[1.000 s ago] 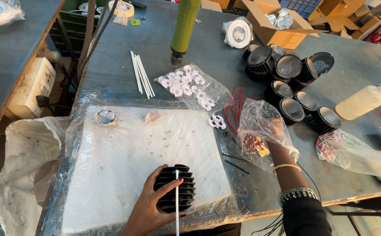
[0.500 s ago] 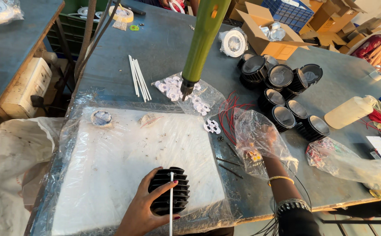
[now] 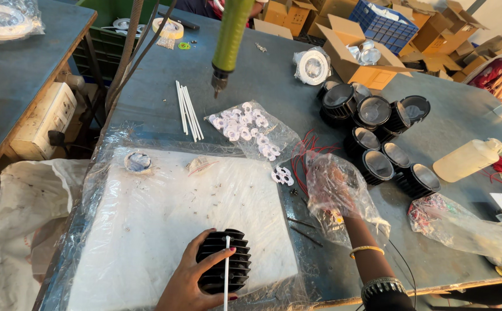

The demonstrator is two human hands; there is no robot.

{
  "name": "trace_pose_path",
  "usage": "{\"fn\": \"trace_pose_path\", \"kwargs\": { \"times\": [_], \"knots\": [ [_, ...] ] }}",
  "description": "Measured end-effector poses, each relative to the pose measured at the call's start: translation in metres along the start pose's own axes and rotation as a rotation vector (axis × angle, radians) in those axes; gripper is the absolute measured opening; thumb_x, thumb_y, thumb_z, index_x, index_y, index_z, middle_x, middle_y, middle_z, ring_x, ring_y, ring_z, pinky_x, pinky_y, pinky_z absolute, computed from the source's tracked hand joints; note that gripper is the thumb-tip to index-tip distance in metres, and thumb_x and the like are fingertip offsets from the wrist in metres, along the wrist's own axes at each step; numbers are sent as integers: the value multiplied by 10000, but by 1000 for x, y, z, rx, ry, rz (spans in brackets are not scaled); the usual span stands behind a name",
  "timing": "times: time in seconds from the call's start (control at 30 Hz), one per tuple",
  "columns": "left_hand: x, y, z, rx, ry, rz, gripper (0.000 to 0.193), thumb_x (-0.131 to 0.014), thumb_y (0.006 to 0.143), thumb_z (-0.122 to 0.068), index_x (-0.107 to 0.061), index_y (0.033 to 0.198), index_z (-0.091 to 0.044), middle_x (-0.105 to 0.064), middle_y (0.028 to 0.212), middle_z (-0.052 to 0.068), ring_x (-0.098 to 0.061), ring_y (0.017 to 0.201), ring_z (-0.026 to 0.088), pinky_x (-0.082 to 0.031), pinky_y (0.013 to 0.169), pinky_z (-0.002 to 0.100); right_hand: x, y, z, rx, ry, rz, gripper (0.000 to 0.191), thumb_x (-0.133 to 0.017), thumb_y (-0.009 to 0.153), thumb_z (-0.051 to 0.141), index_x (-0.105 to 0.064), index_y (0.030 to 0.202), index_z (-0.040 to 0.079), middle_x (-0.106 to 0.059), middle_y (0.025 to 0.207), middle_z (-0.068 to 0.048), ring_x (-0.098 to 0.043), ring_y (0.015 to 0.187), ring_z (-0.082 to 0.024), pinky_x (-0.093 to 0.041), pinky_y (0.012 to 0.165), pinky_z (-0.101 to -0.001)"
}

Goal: The person assembles an LED light fixture by placing a white plastic diffuser into a black heat sink, securing it with a hot glue gun, and inserting a white plastic rod through the center. The person also handles wires and small components on the workbench.

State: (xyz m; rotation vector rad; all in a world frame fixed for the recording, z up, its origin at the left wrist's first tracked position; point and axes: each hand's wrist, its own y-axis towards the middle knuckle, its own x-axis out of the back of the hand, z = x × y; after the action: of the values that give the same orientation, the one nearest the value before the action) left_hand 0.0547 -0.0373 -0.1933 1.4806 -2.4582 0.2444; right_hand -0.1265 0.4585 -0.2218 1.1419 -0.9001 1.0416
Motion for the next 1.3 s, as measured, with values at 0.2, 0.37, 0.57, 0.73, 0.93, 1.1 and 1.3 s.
{"fn": "trace_pose_path", "kwargs": {
  "times": [0.2, 0.37, 0.57, 0.73, 0.93, 1.1, 1.3],
  "knots": [
    [1, -2, -4, -40, 57, -23, 841, -974, 583, -460, -686, 1366, -350, -240, 1644, 104, -306, 1480, 361, -387, 1165, 521, -9, 16, 14, -6, -45, -1, 231, -579, 881, 96, -703, 1074, 79, -726, 1068, -144, -670, 1019, -331, -543, 896, -439],
    [3, -2, -7, -33, 101, -35, 846, -976, 574, -471, -689, 1363, -363, -255, 1649, 95, -298, 1484, 355, -376, 1156, 530, -5, 33, 13, -26, -50, 9, 239, -579, 880, 96, -703, 1084, 83, -728, 1068, -138, -674, 1011, -325, -546, 887, -436],
    [4, -3, -6, -65, 94, -38, 848, -977, 581, -475, -686, 1369, -355, -263, 1647, 110, -299, 1486, 362, -378, 1151, 532, -5, 23, 7, -20, -33, 8, 249, -580, 880, 96, -703, 1096, 88, -732, 1067, -131, -679, 1000, -318, -549, 875, -432],
    [5, -1, -5, -34, 75, -19, 848, -978, 581, -473, -686, 1370, -369, -255, 1650, 100, -287, 1491, 355, -365, 1158, 531, -10, -3, 5, -2, -28, 17, 258, -581, 880, 95, -703, 1106, 92, -734, 1067, -125, -683, 992, -313, -552, 865, -428],
    [7, -2, -6, -54, 50, -23, 844, -965, 588, -481, -684, 1375, -364, -267, 1649, 98, -310, 1490, 346, -365, 1159, 539, -3, 10, -9, -28, -40, 53, 268, -581, 880, 95, -703, 1119, 98, -738, 1067, -117, -688, 981, -306, -555, 853, -424],
    [7, -4, -9, -49, 43, -28, 853, -954, 584, -492, -678, 1382, -372, -254, 1662, 85, -306, 1494, 341, -361, 1160, 537, 15, 32, -15, -56, -22, 44, 277, -582, 879, 94, -703, 1129, 102, -740, 1067, -111, -693, 973, -300, -557, 843, -421],
    [7, -4, -9, -51, 62, -24, 857, -956, 587, -480, -673, 1388, -371, -251, 1663, 85, -297, 1497, 343, -359, 1154, 538, 33, 17, -23, -15, 68, 10, 288, -583, 879, 94, -703, 1141, 107, -744, 1066, -104, -697, 962, -294, -560, 831, -416]
  ]
}}
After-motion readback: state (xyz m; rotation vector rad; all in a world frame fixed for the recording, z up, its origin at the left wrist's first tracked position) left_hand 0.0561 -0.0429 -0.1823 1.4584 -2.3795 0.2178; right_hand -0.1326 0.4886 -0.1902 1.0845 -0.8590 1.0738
